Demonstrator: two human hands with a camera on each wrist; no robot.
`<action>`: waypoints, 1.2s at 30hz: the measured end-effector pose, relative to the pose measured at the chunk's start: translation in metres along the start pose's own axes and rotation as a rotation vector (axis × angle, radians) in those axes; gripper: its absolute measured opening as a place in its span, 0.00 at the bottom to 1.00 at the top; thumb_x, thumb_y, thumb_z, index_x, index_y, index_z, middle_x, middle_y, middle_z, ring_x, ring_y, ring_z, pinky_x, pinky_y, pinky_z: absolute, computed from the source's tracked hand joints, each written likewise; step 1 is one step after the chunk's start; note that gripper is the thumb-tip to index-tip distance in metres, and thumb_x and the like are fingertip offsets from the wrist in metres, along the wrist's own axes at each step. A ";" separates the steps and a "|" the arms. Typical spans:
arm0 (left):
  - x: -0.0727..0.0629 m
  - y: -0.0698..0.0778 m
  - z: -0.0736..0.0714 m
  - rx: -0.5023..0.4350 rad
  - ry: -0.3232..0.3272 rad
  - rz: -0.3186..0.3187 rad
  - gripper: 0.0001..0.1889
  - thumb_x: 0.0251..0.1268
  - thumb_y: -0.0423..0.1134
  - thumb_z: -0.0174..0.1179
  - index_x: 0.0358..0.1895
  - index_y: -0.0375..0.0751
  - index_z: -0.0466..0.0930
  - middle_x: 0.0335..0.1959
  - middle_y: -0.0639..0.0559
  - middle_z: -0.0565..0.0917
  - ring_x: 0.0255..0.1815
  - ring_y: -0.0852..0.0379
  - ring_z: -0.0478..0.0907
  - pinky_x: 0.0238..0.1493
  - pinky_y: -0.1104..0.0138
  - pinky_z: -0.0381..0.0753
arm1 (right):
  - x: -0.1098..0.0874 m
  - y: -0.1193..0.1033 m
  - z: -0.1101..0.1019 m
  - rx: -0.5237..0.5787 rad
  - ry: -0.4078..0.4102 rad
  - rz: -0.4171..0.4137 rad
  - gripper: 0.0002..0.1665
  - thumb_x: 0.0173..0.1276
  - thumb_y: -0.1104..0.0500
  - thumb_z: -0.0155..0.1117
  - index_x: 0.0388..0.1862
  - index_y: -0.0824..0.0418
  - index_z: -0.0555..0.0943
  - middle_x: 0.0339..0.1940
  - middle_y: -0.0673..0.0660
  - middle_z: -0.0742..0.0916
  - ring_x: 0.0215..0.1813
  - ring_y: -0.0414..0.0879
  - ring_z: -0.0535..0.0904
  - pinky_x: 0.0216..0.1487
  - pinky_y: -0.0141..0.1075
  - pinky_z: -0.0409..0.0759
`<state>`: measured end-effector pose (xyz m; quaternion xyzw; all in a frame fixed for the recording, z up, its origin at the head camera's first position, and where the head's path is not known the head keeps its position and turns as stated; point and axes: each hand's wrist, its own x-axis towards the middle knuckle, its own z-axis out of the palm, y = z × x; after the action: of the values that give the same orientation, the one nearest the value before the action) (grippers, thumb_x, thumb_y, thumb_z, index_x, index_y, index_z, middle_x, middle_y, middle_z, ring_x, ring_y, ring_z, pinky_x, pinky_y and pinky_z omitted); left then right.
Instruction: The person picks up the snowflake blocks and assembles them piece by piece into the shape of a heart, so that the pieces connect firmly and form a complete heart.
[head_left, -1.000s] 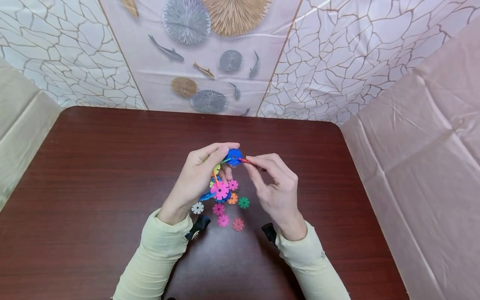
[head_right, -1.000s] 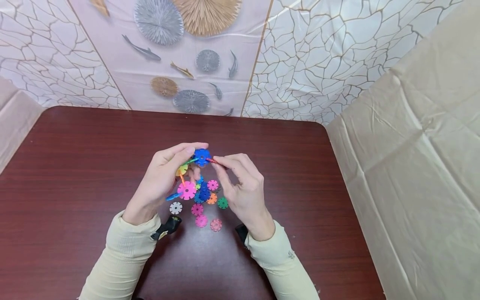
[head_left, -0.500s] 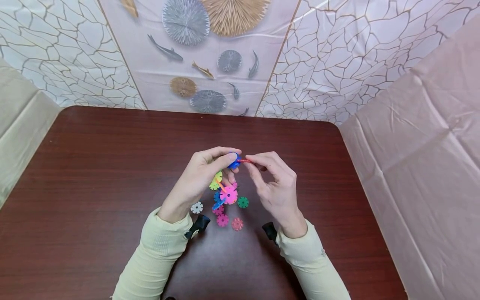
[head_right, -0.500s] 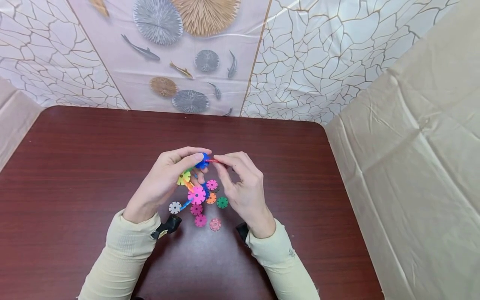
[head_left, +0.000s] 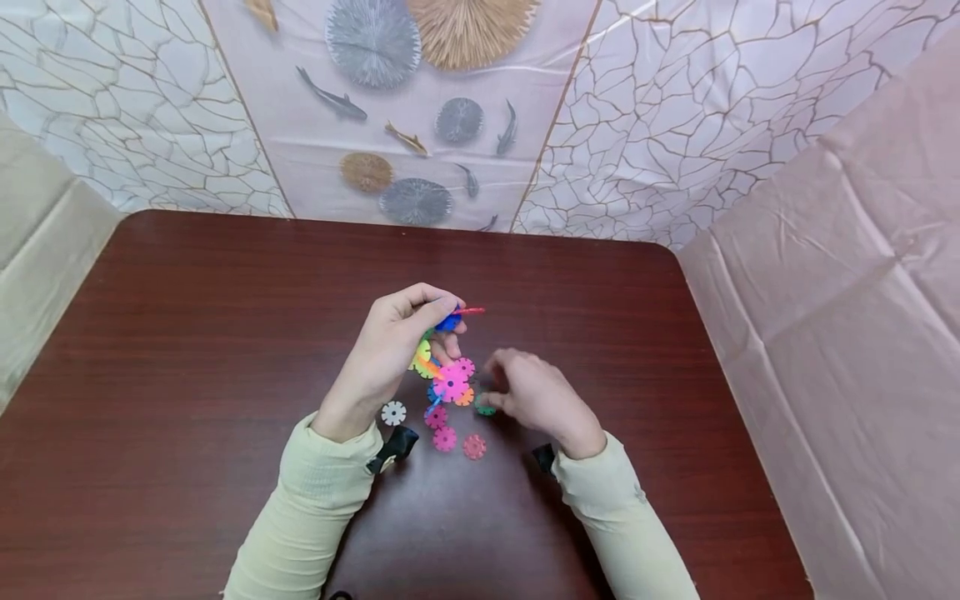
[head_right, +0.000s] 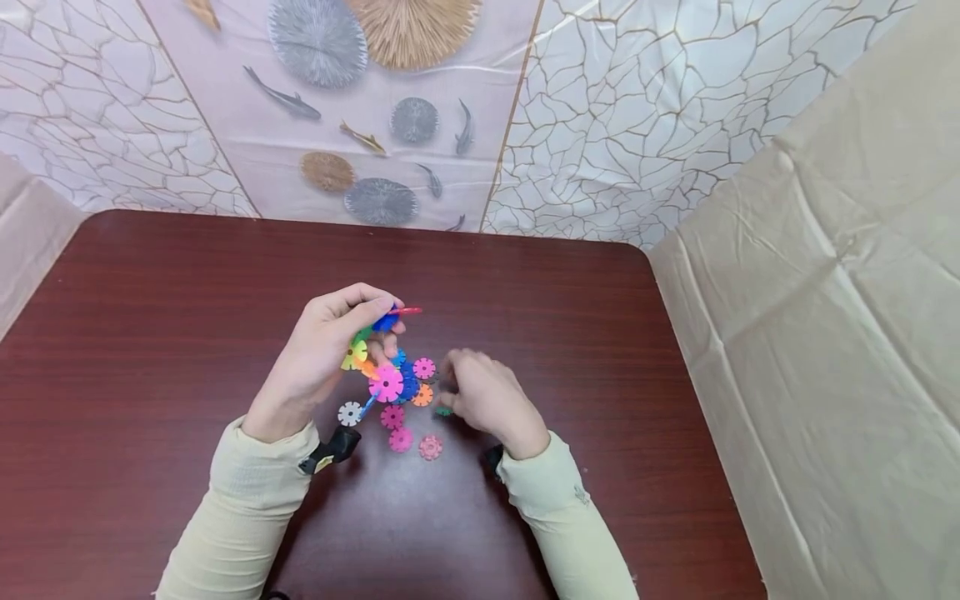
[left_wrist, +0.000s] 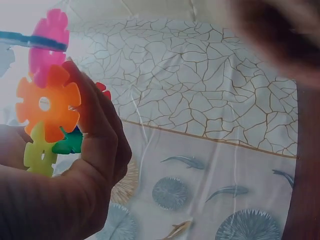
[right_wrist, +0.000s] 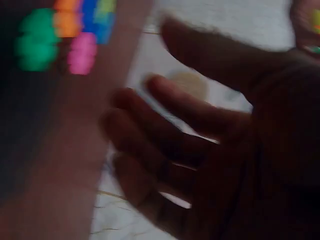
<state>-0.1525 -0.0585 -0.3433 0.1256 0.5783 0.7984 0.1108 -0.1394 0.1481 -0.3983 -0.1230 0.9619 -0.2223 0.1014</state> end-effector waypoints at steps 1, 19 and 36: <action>0.000 0.000 0.001 -0.006 -0.003 0.001 0.11 0.72 0.34 0.55 0.44 0.26 0.78 0.30 0.37 0.79 0.20 0.56 0.79 0.25 0.66 0.83 | 0.001 0.003 0.004 -0.047 -0.066 0.034 0.22 0.54 0.48 0.78 0.43 0.56 0.81 0.29 0.48 0.80 0.31 0.41 0.74 0.33 0.37 0.75; -0.001 0.001 -0.003 -0.014 0.013 -0.004 0.10 0.73 0.35 0.54 0.45 0.29 0.76 0.29 0.41 0.82 0.22 0.52 0.83 0.28 0.63 0.85 | 0.017 0.014 0.029 -0.165 -0.194 0.074 0.14 0.58 0.52 0.75 0.38 0.54 0.81 0.24 0.46 0.78 0.27 0.40 0.73 0.29 0.36 0.76; -0.001 0.003 -0.006 -0.048 0.016 -0.025 0.14 0.71 0.38 0.57 0.48 0.28 0.81 0.29 0.38 0.81 0.22 0.52 0.83 0.28 0.63 0.85 | 0.009 0.013 -0.005 0.368 0.103 -0.090 0.11 0.64 0.62 0.69 0.44 0.57 0.78 0.28 0.52 0.80 0.29 0.46 0.75 0.30 0.35 0.76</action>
<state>-0.1534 -0.0655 -0.3428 0.1093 0.5613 0.8117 0.1190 -0.1520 0.1591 -0.4008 -0.1336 0.9024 -0.4049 0.0626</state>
